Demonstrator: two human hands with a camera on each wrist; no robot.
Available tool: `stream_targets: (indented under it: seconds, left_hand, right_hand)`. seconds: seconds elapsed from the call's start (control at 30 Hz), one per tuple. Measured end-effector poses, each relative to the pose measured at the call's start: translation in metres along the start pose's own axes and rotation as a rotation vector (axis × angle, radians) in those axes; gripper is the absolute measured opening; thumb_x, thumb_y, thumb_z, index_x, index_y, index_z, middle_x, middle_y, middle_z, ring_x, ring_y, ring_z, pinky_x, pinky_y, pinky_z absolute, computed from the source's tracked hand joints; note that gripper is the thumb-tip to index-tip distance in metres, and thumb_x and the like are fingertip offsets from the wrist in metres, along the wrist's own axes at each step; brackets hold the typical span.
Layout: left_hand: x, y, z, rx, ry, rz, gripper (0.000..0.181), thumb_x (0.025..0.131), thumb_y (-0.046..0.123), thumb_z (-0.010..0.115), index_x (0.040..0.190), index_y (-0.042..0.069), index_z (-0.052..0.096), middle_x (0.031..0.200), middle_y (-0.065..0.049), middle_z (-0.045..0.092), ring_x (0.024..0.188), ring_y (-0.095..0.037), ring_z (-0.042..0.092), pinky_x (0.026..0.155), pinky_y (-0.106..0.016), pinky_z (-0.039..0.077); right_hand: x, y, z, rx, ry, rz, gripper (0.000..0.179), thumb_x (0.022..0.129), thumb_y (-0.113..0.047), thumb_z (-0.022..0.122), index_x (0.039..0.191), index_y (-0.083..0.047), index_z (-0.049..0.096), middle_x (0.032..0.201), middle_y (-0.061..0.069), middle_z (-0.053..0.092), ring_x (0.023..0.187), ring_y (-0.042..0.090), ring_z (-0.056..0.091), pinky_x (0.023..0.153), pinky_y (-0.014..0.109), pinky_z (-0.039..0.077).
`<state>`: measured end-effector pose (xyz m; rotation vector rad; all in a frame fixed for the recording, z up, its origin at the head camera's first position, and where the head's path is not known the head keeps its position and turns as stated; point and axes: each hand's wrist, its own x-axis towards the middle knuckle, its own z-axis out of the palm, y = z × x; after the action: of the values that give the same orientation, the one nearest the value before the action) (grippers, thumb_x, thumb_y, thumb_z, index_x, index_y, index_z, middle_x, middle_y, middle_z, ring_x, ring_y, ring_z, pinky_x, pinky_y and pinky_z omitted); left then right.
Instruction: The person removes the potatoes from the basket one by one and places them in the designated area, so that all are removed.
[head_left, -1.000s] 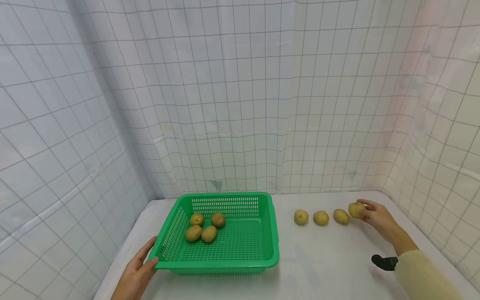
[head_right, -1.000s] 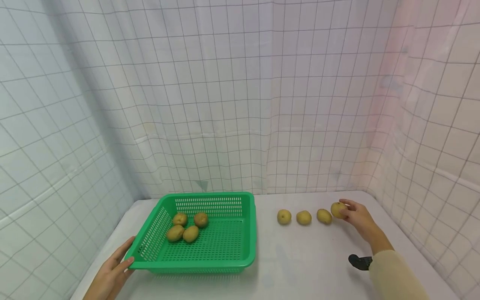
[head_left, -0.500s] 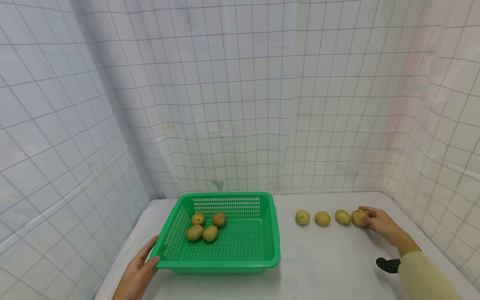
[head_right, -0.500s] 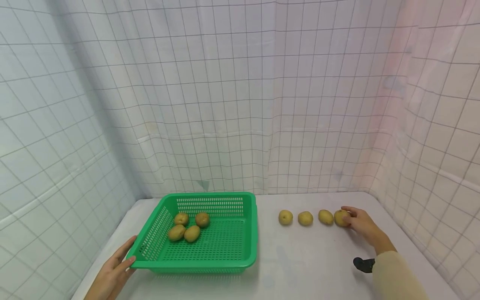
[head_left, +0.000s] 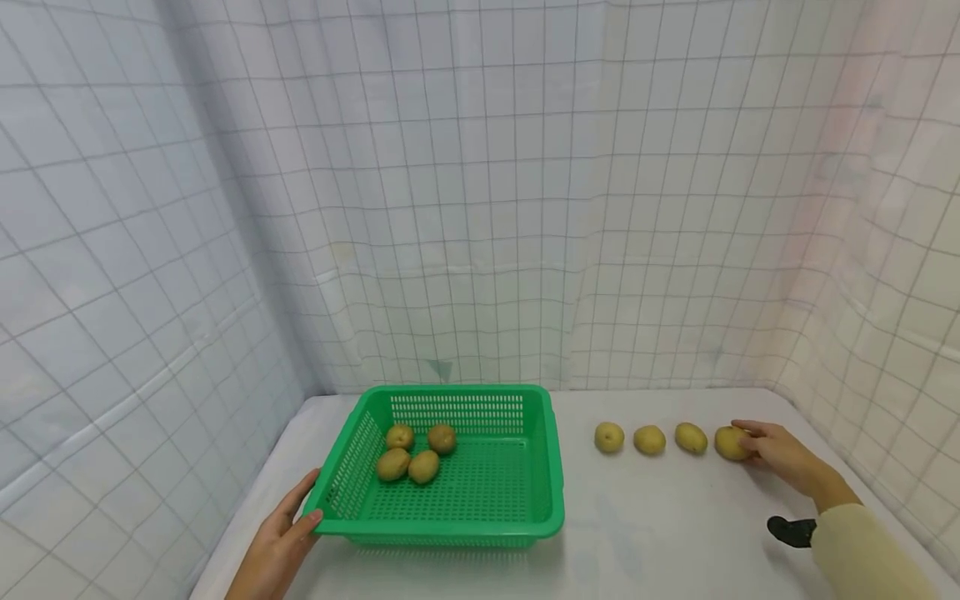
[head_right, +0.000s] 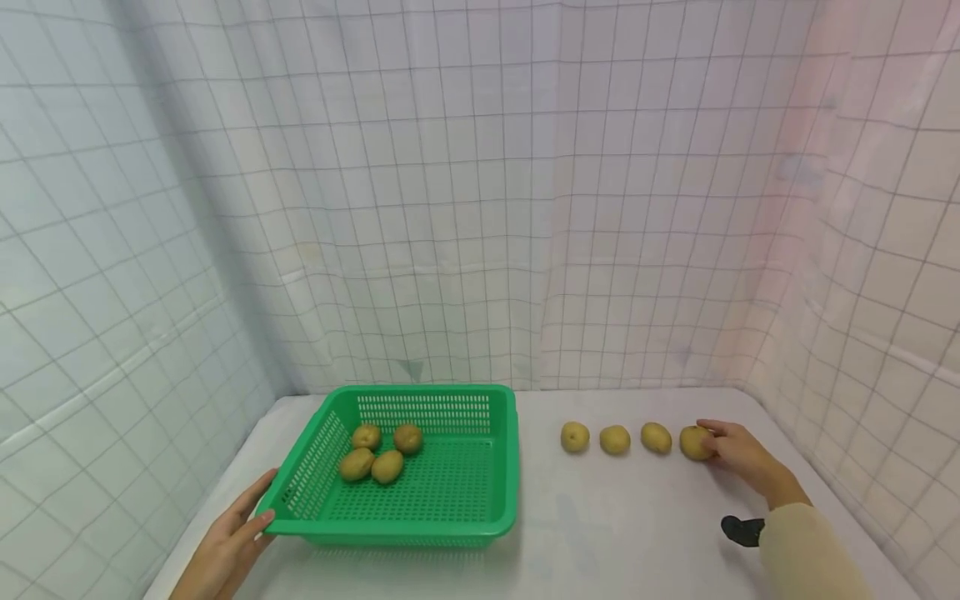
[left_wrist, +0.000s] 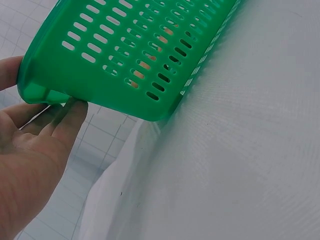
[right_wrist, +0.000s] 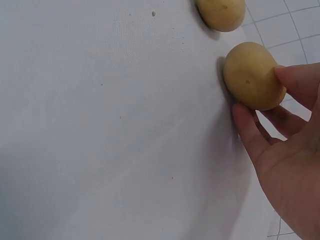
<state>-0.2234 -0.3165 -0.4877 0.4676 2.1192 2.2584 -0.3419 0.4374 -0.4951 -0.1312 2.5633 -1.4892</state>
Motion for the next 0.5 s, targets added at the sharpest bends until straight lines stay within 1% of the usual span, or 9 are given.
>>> stream_targets:
  seconds: [0.1,0.2,0.27,0.33,0.37,0.43,0.5]
  left_hand:
    - [0.0004,0.0008,0.0003,-0.005,0.006,-0.007,0.069,0.112,0.005,0.043,0.159,-0.013,-0.004,0.163,-0.033,-0.017,0.128,0.007,0.047,0.1,-0.019,0.047]
    - [0.0004,0.0013,0.0008,-0.007,0.005,-0.011,0.069,0.112,0.005,0.043,0.159,-0.013,-0.004,0.163,-0.033,-0.017,0.128,0.008,0.046,0.1,-0.019,0.047]
    - [0.0007,0.0013,0.0009,-0.008,0.002,-0.008,0.069,0.112,0.005,0.043,0.159,-0.013,-0.005,0.163,-0.033,-0.017,0.128,0.008,0.046,0.1,-0.019,0.047]
    - [0.0008,0.0012,0.001,-0.007,-0.001,-0.007,0.069,0.112,0.005,0.043,0.159,-0.012,-0.005,0.163,-0.032,-0.018,0.129,0.009,0.045,0.1,-0.019,0.047]
    - [0.001,0.0012,0.001,-0.007,-0.001,-0.008,0.069,0.112,0.006,0.043,0.159,-0.012,-0.005,0.163,-0.032,-0.018,0.129,0.009,0.045,0.1,-0.019,0.047]
    - [0.0009,0.0012,0.0008,-0.007,-0.002,-0.011,0.07,0.112,0.006,0.043,0.159,-0.012,-0.005,0.163,-0.032,-0.018,0.129,0.01,0.044,0.1,-0.019,0.047]
    - [0.0006,0.0013,0.0002,-0.004,-0.006,-0.011,0.07,0.112,0.006,0.043,0.159,-0.012,-0.005,0.163,-0.031,-0.018,0.129,0.01,0.044,0.101,-0.019,0.046]
  right_hand:
    - [-0.001,-0.003,-0.0015,-0.054,0.03,-0.01,0.054,0.108,-0.008,0.046,0.149,0.023,0.029,0.148,0.045,0.033,0.125,0.039,0.052,0.09,0.031,0.056]
    - [-0.0025,-0.0056,-0.0031,-0.143,0.059,-0.018,0.054,0.107,-0.012,0.051,0.147,0.022,0.035,0.145,0.043,0.039,0.121,0.041,0.054,0.088,0.035,0.056]
    - [-0.0036,-0.0068,-0.0047,-0.219,0.088,-0.018,0.054,0.106,-0.015,0.055,0.145,0.02,0.041,0.144,0.043,0.041,0.124,0.048,0.051,0.093,0.046,0.053]
    - [-0.0046,-0.0072,-0.006,-0.26,0.114,-0.026,0.055,0.104,-0.016,0.059,0.143,0.019,0.044,0.144,0.042,0.042,0.126,0.056,0.045,0.096,0.058,0.049]
    - [-0.0051,-0.0074,-0.0066,-0.274,0.13,-0.031,0.055,0.104,-0.017,0.061,0.142,0.019,0.046,0.143,0.042,0.043,0.127,0.058,0.043,0.096,0.062,0.046]
    - [-0.0062,-0.0076,-0.0077,-0.284,0.146,-0.044,0.055,0.103,-0.017,0.064,0.141,0.019,0.047,0.143,0.042,0.044,0.129,0.062,0.04,0.097,0.068,0.043]
    - [-0.0069,-0.008,-0.0081,-0.277,0.147,-0.056,0.055,0.102,-0.017,0.065,0.14,0.019,0.047,0.142,0.041,0.045,0.128,0.061,0.043,0.097,0.067,0.045]
